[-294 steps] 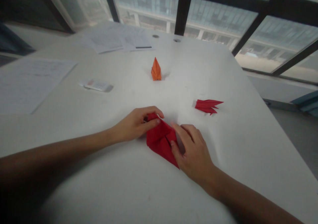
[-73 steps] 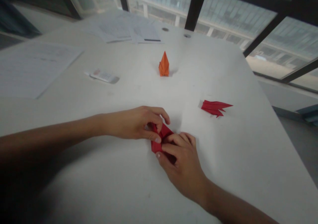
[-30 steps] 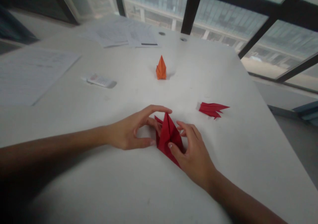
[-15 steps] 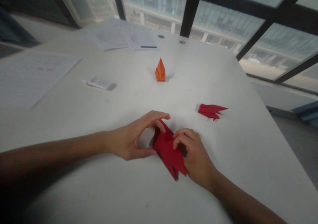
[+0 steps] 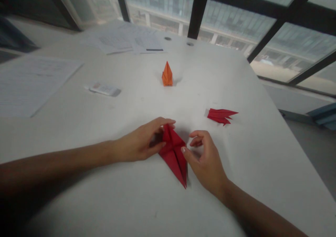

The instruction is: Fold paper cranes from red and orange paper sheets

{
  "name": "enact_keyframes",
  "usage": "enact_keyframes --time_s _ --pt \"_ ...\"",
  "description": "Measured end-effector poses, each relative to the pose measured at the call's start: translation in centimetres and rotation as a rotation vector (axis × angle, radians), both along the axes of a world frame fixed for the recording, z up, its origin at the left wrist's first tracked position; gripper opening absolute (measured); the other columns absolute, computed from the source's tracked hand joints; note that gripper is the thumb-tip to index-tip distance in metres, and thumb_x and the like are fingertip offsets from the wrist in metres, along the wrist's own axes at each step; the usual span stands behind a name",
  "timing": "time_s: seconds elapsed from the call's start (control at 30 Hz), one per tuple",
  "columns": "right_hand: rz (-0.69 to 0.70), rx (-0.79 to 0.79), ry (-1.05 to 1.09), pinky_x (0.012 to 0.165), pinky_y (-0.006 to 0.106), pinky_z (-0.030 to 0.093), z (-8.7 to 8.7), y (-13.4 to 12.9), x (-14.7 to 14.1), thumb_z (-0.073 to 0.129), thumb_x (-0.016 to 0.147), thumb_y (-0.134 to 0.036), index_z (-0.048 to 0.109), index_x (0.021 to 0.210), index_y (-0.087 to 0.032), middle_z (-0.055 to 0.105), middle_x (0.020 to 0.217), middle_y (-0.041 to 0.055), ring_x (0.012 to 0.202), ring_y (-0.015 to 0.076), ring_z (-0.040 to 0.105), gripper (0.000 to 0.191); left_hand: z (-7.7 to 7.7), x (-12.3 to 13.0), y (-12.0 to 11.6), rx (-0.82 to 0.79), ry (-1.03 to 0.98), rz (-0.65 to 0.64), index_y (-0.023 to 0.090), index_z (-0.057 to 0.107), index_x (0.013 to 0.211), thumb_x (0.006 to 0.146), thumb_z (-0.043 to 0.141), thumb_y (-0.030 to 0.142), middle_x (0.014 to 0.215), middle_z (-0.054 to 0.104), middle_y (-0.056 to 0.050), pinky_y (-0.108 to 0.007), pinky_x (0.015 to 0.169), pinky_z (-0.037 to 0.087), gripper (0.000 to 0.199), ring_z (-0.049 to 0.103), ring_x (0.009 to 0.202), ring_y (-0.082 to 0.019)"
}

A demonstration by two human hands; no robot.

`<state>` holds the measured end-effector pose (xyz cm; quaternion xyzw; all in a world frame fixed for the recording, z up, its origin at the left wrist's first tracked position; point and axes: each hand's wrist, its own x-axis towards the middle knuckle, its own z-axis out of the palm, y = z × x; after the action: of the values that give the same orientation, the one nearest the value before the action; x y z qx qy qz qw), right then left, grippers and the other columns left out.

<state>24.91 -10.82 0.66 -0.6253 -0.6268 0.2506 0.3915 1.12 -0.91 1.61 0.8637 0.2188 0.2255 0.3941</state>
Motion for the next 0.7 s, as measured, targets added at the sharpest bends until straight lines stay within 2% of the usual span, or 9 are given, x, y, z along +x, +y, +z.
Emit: enact_keyframes --time_s 0.03,0.1,0.17,0.2,0.37,0.47,0.53,0.6,0.7 --pt "0.025 0.029 -0.028 0.087 0.040 0.053 0.00 -0.03 -0.03 0.069 0.089 -0.024 0.055 0.114 -0.027 0.061 0.104 0.0033 0.095 0.0220 0.062 0.029 -0.11 0.04 0.04 0.025 -0.022 0.035 0.026 0.031 0.150 0.087 0.061 0.013 0.135 0.055 -0.013 -0.036 0.087 0.058 0.071 0.066 0.092 -0.017" --pt "0.137 0.070 -0.130 0.095 0.043 0.051 0.15 -0.10 -0.12 0.070 0.088 -0.022 0.059 0.111 -0.027 0.060 0.114 0.0057 0.107 0.0239 0.060 0.026 -0.31 0.13 0.06 0.090 -0.063 0.085 0.028 0.028 0.153 0.083 0.062 0.009 0.149 0.044 -0.016 -0.040 0.097 0.057 0.080 0.062 0.117 -0.023" --pt "0.251 0.089 -0.253 0.101 0.047 0.048 0.38 -0.17 -0.27 0.071 0.089 -0.022 0.063 0.112 -0.027 0.060 0.121 0.0071 0.115 0.0260 0.058 0.024 -0.39 0.19 -0.02 0.151 -0.073 0.112 0.029 0.028 0.154 0.081 0.062 0.007 0.156 0.036 -0.016 -0.047 0.109 0.051 0.083 0.046 0.141 -0.029" --pt "0.285 0.097 -0.307 0.102 0.048 0.047 0.48 -0.21 -0.35 0.072 0.090 -0.023 0.065 0.113 -0.027 0.061 0.123 0.0073 0.117 0.0268 0.057 0.025 -0.39 0.20 -0.09 0.169 -0.064 0.119 0.029 0.029 0.153 0.081 0.062 0.006 0.158 0.033 -0.016 -0.049 0.113 0.049 0.082 0.040 0.146 -0.030" --pt "0.313 0.135 -0.452 0.099 0.051 0.045 0.66 -0.37 -0.70 0.071 0.091 -0.022 0.069 0.111 -0.026 0.066 0.122 0.0083 0.115 0.0289 0.058 0.021 -0.01 0.01 -0.29 0.294 0.046 0.180 0.022 0.043 0.146 0.087 0.062 0.013 0.165 0.024 -0.018 -0.054 0.116 0.044 0.063 0.038 0.146 -0.034" --pt "0.317 0.144 -0.486 0.098 0.050 0.044 0.72 -0.54 -0.80 0.070 0.091 -0.021 0.070 0.113 -0.024 0.067 0.121 0.0091 0.114 0.0292 0.058 0.022 0.09 -0.15 -0.08 0.447 0.193 0.235 0.021 0.060 0.131 0.091 0.062 0.020 0.163 0.034 -0.016 -0.062 0.117 0.036 0.040 0.033 0.146 -0.039" --pt "0.325 0.140 -0.496 0.097 0.049 0.044 0.76 -0.65 -0.84 0.069 0.092 -0.021 0.071 0.114 -0.024 0.068 0.120 0.0091 0.113 0.0290 0.057 0.023 0.01 -0.21 0.10 0.487 0.278 0.256 0.022 0.066 0.122 0.094 0.059 0.026 0.159 0.042 -0.014 -0.064 0.115 0.035 0.029 0.036 0.142 -0.041" --pt "0.338 0.138 -0.493 0.097 0.049 0.043 0.80 -0.73 -0.88 0.069 0.092 -0.023 0.071 0.115 -0.024 0.068 0.118 0.0090 0.112 0.0287 0.057 0.022 -0.13 -0.19 0.22 0.490 0.320 0.275 0.023 0.064 0.128 0.096 0.057 0.029 0.158 0.044 -0.013 -0.063 0.112 0.037 0.033 0.039 0.139 -0.040" --pt "0.368 0.157 -0.476 0.095 0.048 0.043 0.87 -0.75 -0.98 0.068 0.093 -0.025 0.071 0.114 -0.024 0.068 0.115 0.0084 0.109 0.0280 0.057 0.021 -0.27 -0.08 0.25 0.486 0.336 0.334 0.022 0.049 0.146 0.097 0.057 0.029 0.158 0.043 -0.015 -0.058 0.111 0.039 0.051 0.040 0.138 -0.037"
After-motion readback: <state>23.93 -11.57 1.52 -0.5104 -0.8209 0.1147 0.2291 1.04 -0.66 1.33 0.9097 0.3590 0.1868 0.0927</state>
